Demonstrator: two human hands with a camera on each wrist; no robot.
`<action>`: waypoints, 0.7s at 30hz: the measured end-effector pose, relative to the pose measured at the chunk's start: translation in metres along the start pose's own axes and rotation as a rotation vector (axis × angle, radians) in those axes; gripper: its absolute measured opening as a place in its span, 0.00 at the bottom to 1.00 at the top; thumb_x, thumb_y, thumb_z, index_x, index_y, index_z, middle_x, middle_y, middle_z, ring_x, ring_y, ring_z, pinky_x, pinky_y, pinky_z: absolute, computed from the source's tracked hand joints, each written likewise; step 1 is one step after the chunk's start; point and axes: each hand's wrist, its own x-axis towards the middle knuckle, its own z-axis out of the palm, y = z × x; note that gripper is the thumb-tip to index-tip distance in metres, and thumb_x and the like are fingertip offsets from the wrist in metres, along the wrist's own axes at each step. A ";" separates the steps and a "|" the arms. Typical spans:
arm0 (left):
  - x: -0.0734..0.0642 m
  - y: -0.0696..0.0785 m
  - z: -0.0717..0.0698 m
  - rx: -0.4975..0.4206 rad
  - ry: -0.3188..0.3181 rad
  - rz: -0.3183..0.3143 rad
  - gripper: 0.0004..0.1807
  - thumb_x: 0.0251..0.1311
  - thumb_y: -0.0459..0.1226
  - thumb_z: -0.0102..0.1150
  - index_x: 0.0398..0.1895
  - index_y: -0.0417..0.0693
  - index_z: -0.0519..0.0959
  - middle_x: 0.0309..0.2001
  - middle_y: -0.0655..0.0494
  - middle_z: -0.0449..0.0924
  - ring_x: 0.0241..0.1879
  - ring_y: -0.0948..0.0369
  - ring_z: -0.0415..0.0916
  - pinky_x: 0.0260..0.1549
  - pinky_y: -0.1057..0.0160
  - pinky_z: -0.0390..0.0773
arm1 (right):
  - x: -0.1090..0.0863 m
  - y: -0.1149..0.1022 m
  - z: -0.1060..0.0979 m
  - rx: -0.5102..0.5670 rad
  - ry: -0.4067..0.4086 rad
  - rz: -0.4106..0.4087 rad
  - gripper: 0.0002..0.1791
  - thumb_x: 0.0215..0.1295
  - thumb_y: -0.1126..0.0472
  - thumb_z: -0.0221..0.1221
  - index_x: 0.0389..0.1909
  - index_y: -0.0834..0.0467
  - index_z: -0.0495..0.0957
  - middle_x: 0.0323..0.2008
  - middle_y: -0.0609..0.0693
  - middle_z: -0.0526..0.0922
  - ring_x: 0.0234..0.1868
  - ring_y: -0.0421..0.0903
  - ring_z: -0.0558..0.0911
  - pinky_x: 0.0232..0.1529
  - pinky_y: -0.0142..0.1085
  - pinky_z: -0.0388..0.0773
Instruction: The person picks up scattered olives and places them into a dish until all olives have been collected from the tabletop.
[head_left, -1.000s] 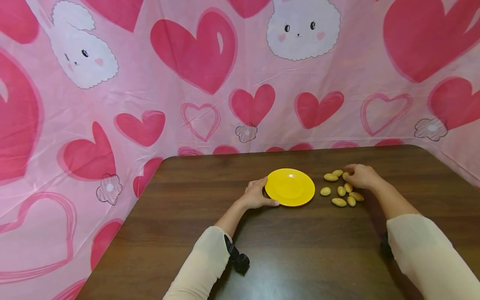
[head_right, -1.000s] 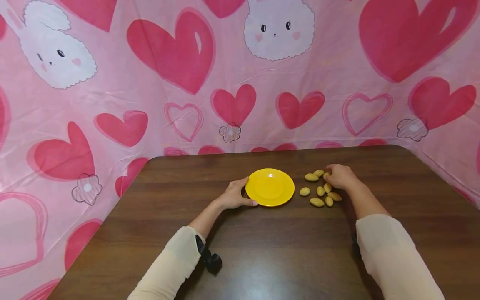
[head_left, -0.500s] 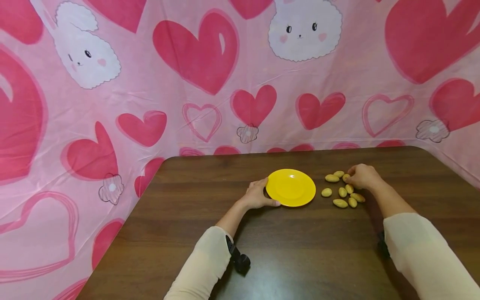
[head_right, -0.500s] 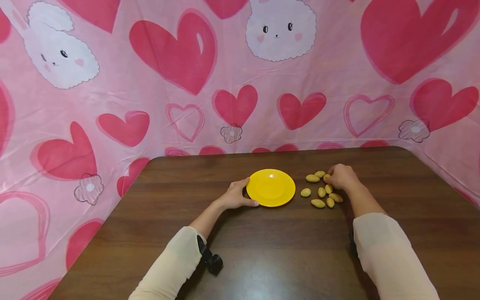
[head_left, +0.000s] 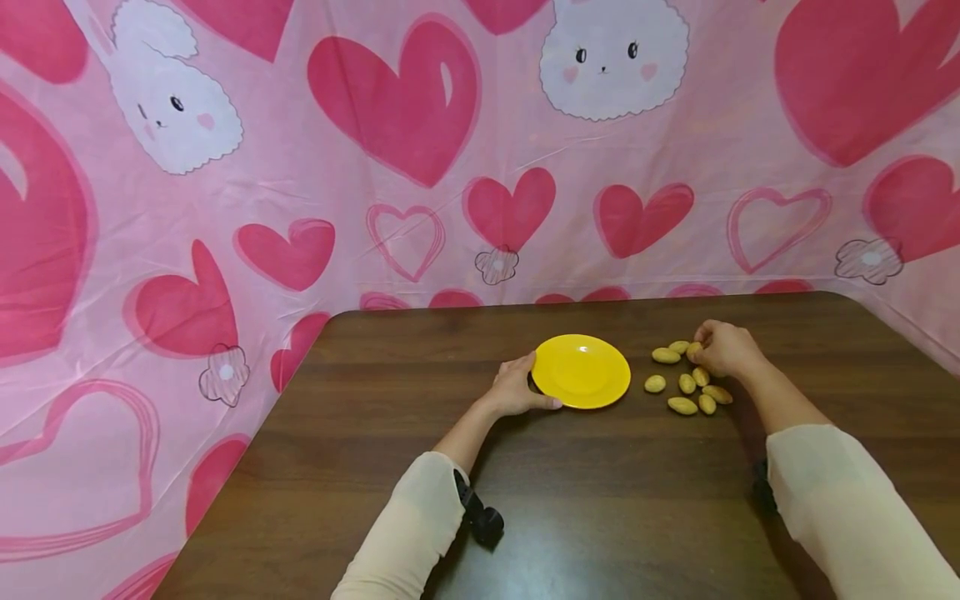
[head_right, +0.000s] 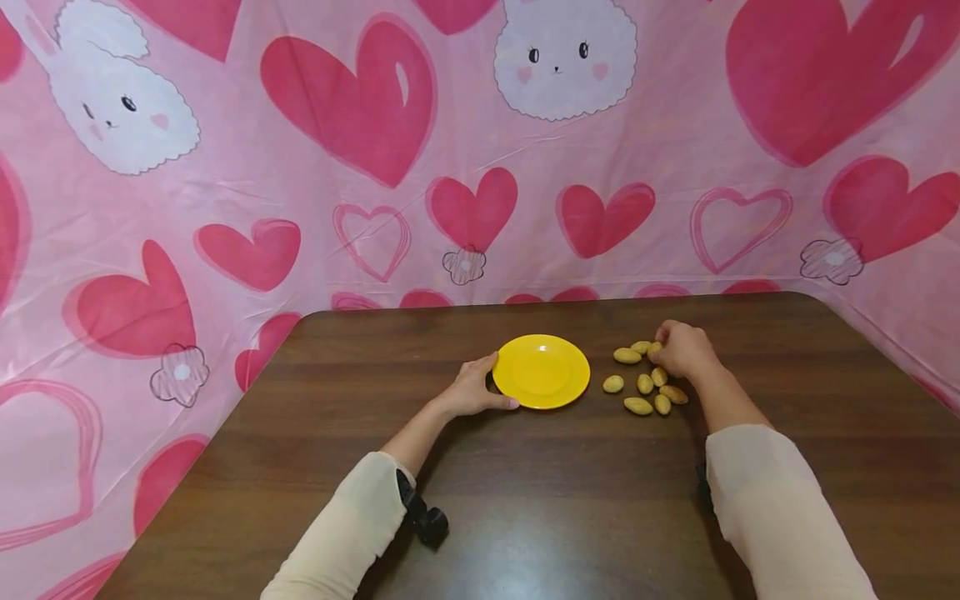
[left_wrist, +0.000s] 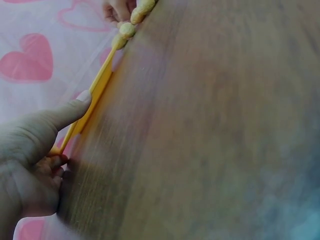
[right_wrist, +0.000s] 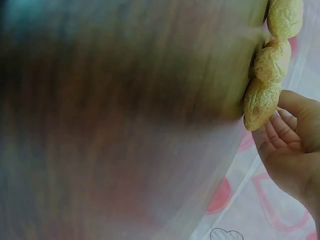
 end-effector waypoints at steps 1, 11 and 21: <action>0.000 0.000 0.000 0.003 0.001 -0.001 0.52 0.45 0.50 0.70 0.71 0.46 0.53 0.68 0.52 0.56 0.63 0.52 0.50 0.63 0.49 0.48 | 0.000 0.000 0.000 0.009 0.013 -0.002 0.13 0.55 0.62 0.61 0.36 0.66 0.71 0.31 0.60 0.76 0.37 0.60 0.72 0.37 0.50 0.68; 0.000 0.001 -0.001 0.004 0.003 0.005 0.51 0.44 0.50 0.70 0.71 0.48 0.54 0.68 0.52 0.57 0.63 0.52 0.51 0.62 0.49 0.49 | 0.000 -0.001 -0.003 0.146 0.083 -0.028 0.18 0.55 0.61 0.63 0.41 0.67 0.70 0.38 0.66 0.78 0.39 0.60 0.75 0.36 0.45 0.70; 0.000 0.001 -0.001 -0.007 -0.009 0.003 0.51 0.44 0.50 0.70 0.71 0.48 0.54 0.68 0.52 0.57 0.63 0.52 0.50 0.62 0.48 0.49 | 0.001 -0.014 0.000 0.296 0.072 -0.001 0.20 0.58 0.59 0.61 0.45 0.68 0.69 0.43 0.67 0.76 0.43 0.60 0.73 0.39 0.43 0.71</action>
